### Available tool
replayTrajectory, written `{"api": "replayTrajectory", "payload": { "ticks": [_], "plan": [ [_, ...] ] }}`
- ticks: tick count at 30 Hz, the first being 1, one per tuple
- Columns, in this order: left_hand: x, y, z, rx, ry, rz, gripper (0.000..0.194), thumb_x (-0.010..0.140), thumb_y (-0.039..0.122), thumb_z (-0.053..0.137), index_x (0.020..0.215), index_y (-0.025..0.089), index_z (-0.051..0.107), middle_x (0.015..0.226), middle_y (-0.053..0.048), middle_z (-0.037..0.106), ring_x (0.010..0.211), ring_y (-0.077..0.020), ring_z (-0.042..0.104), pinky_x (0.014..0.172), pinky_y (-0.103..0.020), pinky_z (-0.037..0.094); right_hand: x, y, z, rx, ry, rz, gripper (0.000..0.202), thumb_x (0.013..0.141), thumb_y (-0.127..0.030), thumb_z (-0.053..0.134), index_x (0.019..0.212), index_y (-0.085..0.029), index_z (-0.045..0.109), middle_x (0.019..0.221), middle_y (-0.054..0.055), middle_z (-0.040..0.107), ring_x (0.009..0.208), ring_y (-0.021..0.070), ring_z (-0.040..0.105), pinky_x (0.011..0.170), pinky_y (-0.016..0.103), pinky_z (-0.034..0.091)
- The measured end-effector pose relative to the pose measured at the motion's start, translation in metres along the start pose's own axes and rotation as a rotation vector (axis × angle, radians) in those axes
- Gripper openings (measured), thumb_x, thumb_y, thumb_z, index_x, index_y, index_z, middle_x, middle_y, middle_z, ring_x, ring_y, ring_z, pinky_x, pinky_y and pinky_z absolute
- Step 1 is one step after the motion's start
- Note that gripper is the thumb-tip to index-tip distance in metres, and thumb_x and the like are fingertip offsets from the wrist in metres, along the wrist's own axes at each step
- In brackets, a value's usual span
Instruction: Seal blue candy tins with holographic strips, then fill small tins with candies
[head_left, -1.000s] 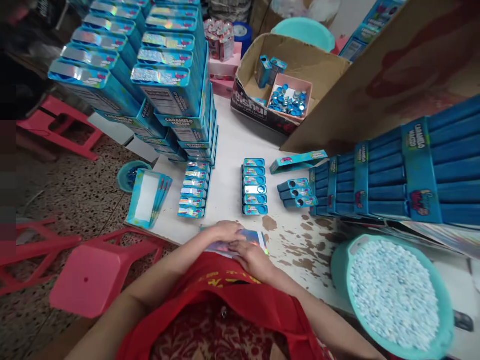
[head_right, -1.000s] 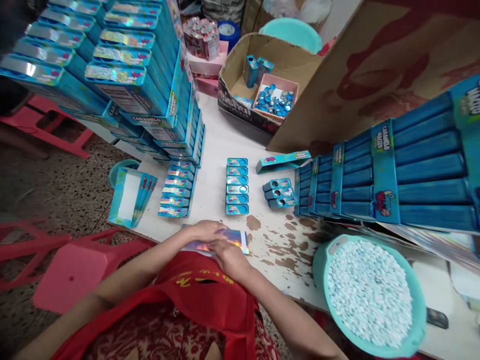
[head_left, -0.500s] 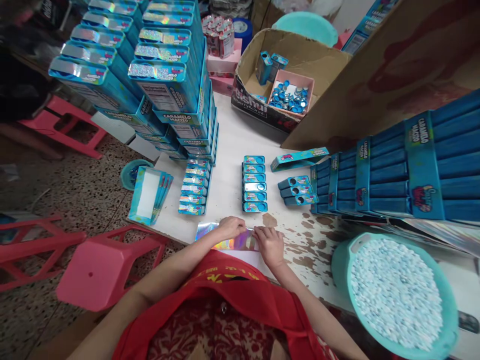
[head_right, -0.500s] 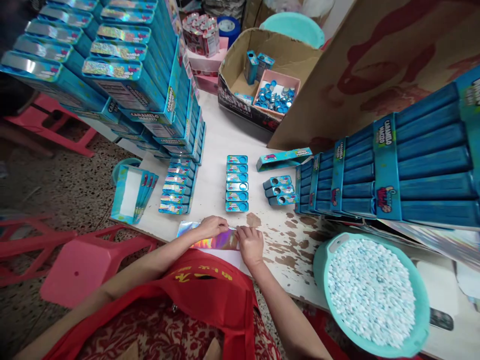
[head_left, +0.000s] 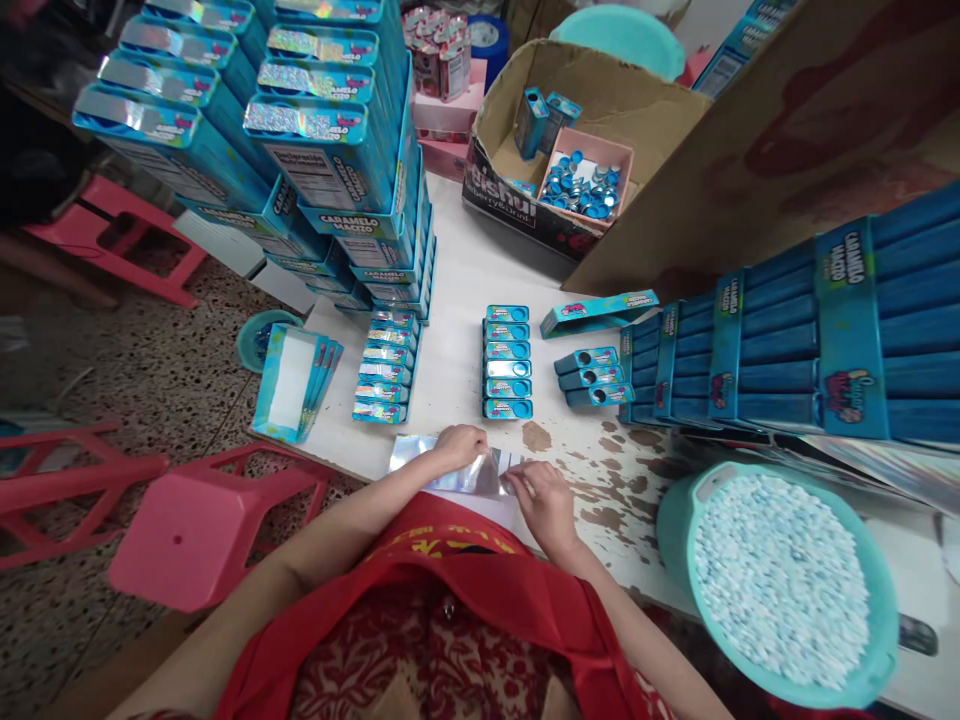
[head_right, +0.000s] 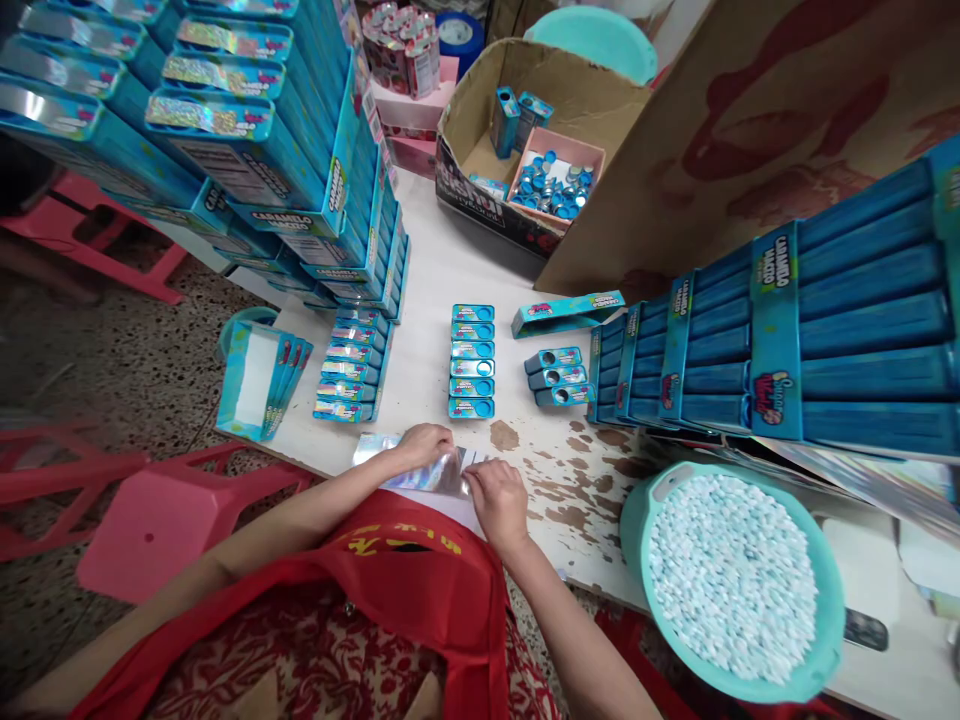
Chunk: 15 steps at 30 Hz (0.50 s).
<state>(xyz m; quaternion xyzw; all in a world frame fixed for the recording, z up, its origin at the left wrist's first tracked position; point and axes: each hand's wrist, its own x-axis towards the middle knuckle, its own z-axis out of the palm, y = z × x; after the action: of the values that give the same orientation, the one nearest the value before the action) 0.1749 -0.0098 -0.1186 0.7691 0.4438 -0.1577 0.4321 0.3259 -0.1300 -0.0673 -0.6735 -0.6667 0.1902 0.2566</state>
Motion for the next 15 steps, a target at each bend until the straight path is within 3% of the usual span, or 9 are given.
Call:
{"api": "replayTrajectory", "payload": {
  "ticks": [5,10,12,15],
  "plan": [
    [-0.004,-0.001,0.006,-0.006,0.08,0.029,0.027,0.086,0.027,0.043,0.094,0.021,0.068,0.103,-0.004,0.069,0.094,-0.0187,0.062,0.082,-0.027,0.041,0.023,-0.01,-0.041,0.314,0.117,0.281,0.017,0.087,-0.034,0.056,0.079,-0.021,0.06,0.073,0.001,0.064,0.069,0.0148,0.059,0.067,0.028,0.046],
    [-0.006,0.005,0.0,-0.173,0.186,-0.108,0.034,0.084,0.042,0.049,0.107,0.019,0.059,0.102,-0.006,0.067,0.092,-0.0205,0.062,0.076,-0.027,0.043,0.047,0.011,-0.04,0.578,0.347,0.533,0.027,0.078,-0.044,0.063,0.086,-0.019,0.057,0.08,0.003,0.064,0.073,0.016,0.06,0.068,0.03,0.05],
    [-0.003,0.011,-0.006,-0.209,0.221,-0.218,0.043,0.082,0.051,0.051,0.111,0.019,0.053,0.1,-0.006,0.066,0.091,-0.0225,0.063,0.072,-0.028,0.043,0.063,0.019,-0.035,0.647,0.468,0.551,0.035,0.077,-0.044,0.063,0.1,-0.02,0.054,0.096,0.006,0.062,0.083,0.0169,0.06,0.073,0.033,0.051],
    [0.004,0.018,-0.015,-0.229,0.267,-0.343,0.059,0.078,0.055,0.056,0.122,0.021,0.041,0.107,-0.008,0.064,0.095,-0.0251,0.063,0.072,-0.029,0.042,0.105,0.029,-0.03,0.688,0.552,0.448,0.049,0.081,-0.046,0.056,0.122,-0.023,0.042,0.119,0.009,0.053,0.101,0.0188,0.056,0.081,0.036,0.051]
  ]
}}
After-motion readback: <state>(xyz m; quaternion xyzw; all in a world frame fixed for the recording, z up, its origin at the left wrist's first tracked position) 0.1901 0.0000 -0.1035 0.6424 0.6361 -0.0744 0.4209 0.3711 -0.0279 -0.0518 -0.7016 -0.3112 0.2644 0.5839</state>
